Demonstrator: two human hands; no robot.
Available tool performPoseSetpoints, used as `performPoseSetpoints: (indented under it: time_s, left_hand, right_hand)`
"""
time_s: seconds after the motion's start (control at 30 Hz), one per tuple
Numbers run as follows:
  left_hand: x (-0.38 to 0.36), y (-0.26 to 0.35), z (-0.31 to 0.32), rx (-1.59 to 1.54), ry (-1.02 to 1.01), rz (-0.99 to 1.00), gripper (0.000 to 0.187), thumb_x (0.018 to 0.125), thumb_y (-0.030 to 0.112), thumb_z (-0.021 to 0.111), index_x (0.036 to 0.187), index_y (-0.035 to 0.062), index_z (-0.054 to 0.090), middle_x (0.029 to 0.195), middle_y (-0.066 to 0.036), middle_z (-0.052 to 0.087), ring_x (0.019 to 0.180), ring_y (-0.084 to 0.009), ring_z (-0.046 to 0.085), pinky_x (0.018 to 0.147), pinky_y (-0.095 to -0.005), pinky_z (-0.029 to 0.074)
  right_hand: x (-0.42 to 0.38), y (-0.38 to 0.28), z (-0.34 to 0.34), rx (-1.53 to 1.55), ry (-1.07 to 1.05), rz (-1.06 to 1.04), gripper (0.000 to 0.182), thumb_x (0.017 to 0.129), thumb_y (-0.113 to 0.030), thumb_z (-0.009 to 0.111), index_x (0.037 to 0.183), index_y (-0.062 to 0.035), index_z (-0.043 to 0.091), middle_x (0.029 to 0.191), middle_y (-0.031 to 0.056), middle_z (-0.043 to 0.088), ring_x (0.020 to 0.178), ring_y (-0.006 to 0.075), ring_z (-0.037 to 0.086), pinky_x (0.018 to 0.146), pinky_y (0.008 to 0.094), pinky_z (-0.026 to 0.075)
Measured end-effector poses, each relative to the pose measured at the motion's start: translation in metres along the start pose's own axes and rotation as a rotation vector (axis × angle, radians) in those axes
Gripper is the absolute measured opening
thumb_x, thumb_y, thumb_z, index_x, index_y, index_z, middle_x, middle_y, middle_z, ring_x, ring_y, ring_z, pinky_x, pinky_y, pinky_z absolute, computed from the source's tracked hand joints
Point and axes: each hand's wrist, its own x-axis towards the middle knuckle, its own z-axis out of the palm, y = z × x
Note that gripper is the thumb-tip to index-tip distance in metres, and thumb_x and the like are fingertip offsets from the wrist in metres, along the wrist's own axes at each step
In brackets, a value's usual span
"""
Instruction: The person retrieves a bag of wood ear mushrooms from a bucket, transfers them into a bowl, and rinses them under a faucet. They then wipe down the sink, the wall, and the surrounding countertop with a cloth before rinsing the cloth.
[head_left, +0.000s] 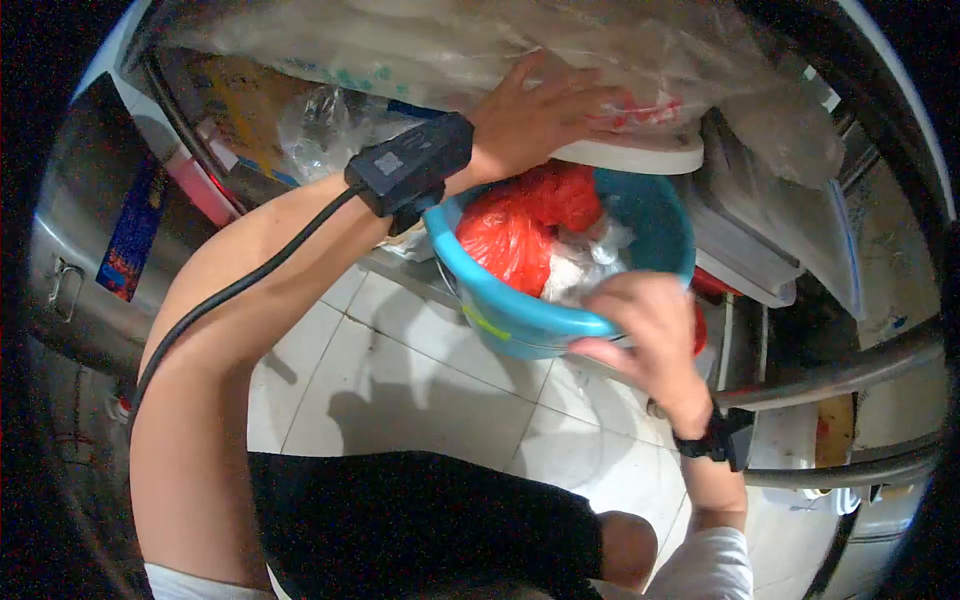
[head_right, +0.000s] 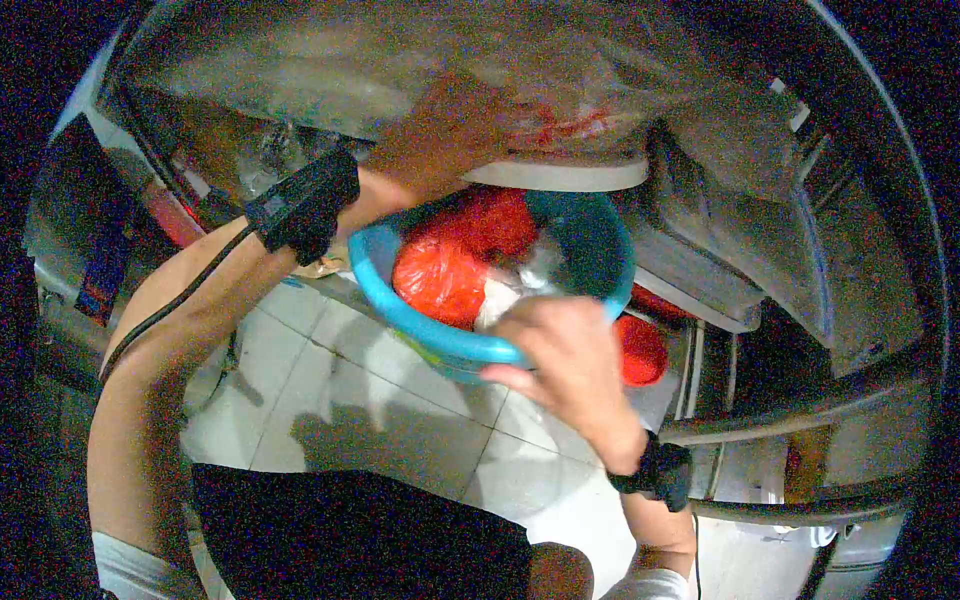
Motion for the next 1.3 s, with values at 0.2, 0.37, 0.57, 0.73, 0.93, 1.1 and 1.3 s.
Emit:
performPoseSetpoints:
  time_s: [0.2,0.37,0.57,0.73,0.93,1.1,1.3]
  left_hand:
    - [0.011,0.006,-0.004,0.104,0.073,-0.215,0.040,0.069,0.019,0.060,0.108,0.0283,0.059,0.125,0.011,0.042,0.116,-0.0200,0.041,0.089,-0.0485,0.036]
    - [0.015,0.001,-0.012,-0.054,0.032,-0.118,0.057,0.068,0.007,0.059,0.122,0.0193,0.044,0.118,-0.013,0.048,0.109,-0.0340,0.046,0.089,-0.0500,0.039]
    - [0.018,-0.006,-0.005,-0.074,0.165,-0.048,0.059,0.064,0.013,0.066,0.120,0.0130,0.045,0.115,-0.016,0.050,0.107,-0.0343,0.048,0.091,-0.0461,0.039]
    - [0.032,-0.018,-0.005,-0.347,0.092,-0.200,0.056,0.067,0.015,0.066,0.119,0.0097,0.046,0.110,-0.017,0.053,0.103,-0.0365,0.050,0.091,-0.0450,0.039]
    - [0.014,-0.038,0.017,-0.283,-0.060,-0.308,0.049,0.068,0.014,0.065,0.115,0.0127,0.053,0.125,-0.003,0.045,0.112,-0.0278,0.045,0.092,-0.0430,0.037]
    - [0.026,-0.031,0.055,-0.523,-0.042,-0.327,0.045,0.071,0.013,0.062,0.113,0.0045,0.050,0.127,-0.012,0.042,0.115,-0.0295,0.043,0.098,-0.0375,0.035]
    - [0.024,-0.040,0.082,-0.349,0.030,-0.287,0.041,0.072,0.013,0.062,0.109,0.0004,0.051,0.129,-0.012,0.040,0.119,-0.0290,0.038,0.099,-0.0353,0.034]
  right_hand:
    - [-0.066,0.093,0.003,0.790,0.274,1.163,0.035,0.086,-0.037,0.052,0.103,-0.0065,0.049,0.088,0.0077,0.057,0.077,0.0178,0.059,0.065,0.0304,0.050]
    - [-0.037,0.072,0.002,1.232,0.034,1.659,0.022,0.085,-0.032,0.053,0.080,-0.0103,0.050,0.068,0.0015,0.052,0.053,0.0120,0.049,0.042,0.0222,0.040]
    - [-0.056,-0.006,-0.035,1.309,0.211,1.734,0.012,0.077,-0.020,0.052,0.073,-0.0119,0.045,0.060,-0.0036,0.043,0.041,0.0070,0.035,0.035,0.0196,0.025]
    - [-0.072,-0.031,-0.056,1.291,0.214,1.857,0.011,0.072,-0.018,0.054,0.072,-0.0128,0.044,0.061,-0.0042,0.043,0.045,0.0058,0.037,0.035,0.0188,0.024]
    - [-0.064,-0.066,-0.060,1.186,0.384,1.948,0.012,0.069,-0.014,0.054,0.079,-0.0102,0.049,0.069,-0.0025,0.048,0.051,0.0060,0.043,0.035,0.0177,0.026]
    - [-0.087,-0.061,-0.066,1.086,0.365,1.830,0.020,0.067,-0.009,0.051,0.086,-0.0019,0.052,0.067,0.0004,0.051,0.041,0.0066,0.040,0.032,0.0175,0.029]
    - [-0.094,-0.051,-0.056,1.293,0.373,1.801,0.028,0.063,-0.005,0.052,0.090,0.0008,0.053,0.071,0.0029,0.054,0.054,0.0110,0.050,0.048,0.0224,0.042]
